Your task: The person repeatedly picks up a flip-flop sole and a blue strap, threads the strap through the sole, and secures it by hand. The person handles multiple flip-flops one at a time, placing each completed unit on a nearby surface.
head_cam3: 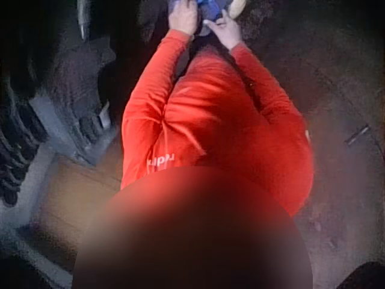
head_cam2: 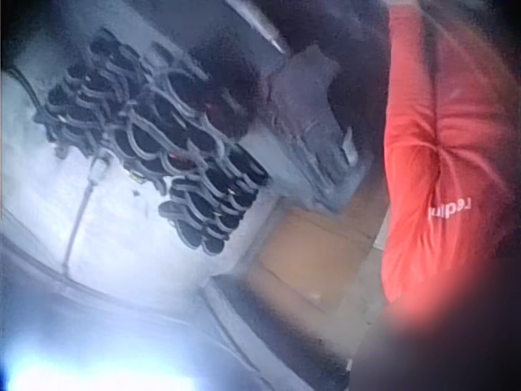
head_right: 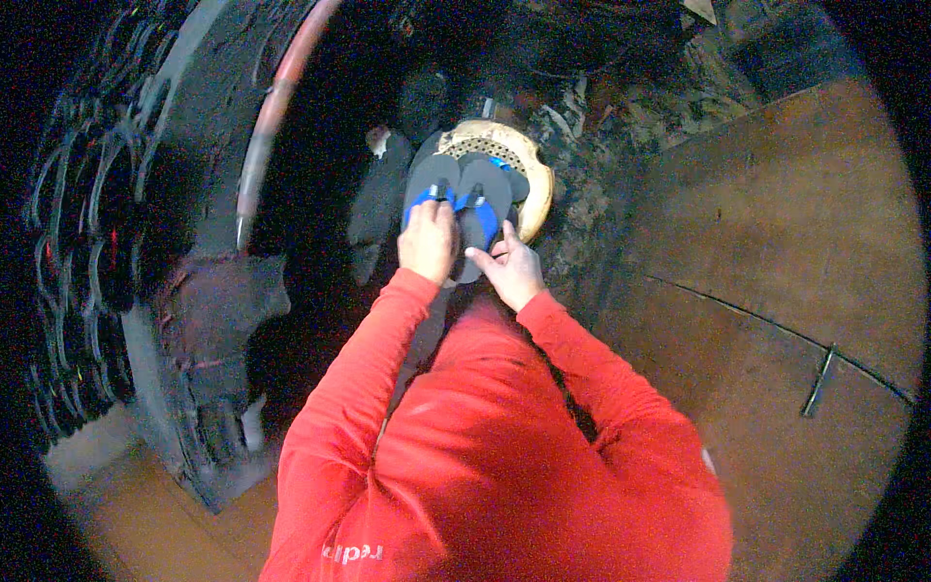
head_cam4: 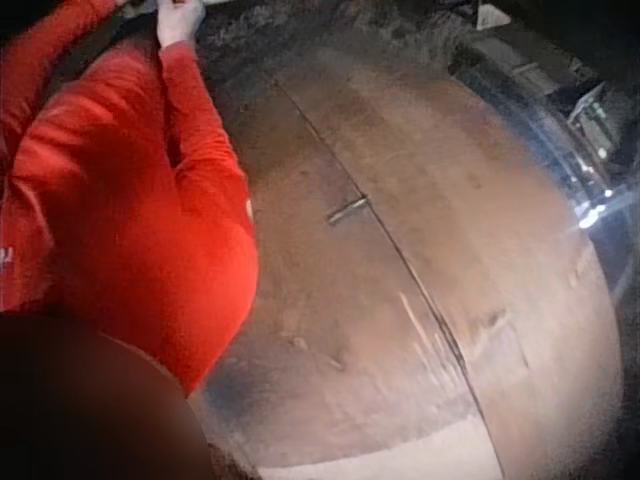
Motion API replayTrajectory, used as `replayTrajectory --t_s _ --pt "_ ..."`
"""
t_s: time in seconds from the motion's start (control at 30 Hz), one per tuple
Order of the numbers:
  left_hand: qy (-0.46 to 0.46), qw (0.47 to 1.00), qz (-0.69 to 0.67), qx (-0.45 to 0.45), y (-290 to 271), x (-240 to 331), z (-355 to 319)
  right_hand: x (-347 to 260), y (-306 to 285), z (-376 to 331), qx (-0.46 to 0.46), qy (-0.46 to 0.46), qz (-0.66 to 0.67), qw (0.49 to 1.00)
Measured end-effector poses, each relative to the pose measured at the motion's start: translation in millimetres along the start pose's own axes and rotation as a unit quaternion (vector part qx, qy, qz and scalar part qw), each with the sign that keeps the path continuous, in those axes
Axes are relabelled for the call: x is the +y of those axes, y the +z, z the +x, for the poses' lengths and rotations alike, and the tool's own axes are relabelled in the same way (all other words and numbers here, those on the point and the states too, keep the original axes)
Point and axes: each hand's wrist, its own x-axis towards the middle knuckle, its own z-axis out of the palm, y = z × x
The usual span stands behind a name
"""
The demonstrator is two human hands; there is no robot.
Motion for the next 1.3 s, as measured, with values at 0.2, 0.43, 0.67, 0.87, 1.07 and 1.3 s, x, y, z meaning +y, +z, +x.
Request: replayTrajectory --t_s 0.2,0.43,0.67,0.87,1.07,1.3 --pt "0.017 0.998 -0.058 -0.034 87.9 7.5 45.1 72.9 2.1 69.9 0.113 0.034 0.062 0.991" --pt "-0.043 0.987 -0.155 -0.030 135.1 -5.1 34.7 90.3 8.4 106.2 0.133 0.050 -0.150 0.979" --pt "-0.151 0.958 -0.242 0.010 66.3 -18.8 -62.8 40.5 -4.8 80.5 0.102 -0.127 -0.324 0.932" --pt "-0.183 0.949 -0.254 0.032 -21.3 -17.8 -125.7 -13.6 13.0 96.9 -0.066 -0.257 -0.531 0.805" --pt "-0.246 0.932 -0.202 0.174 -115.3 -27.0 -161.4 -37.5 39.5 101.5 -0.170 -0.168 -0.616 0.751" --pt "-0.251 0.911 -0.179 0.274 -224.1 -55.4 -158.0 -31.3 52.6 104.5 -0.156 -0.117 -0.663 0.722"
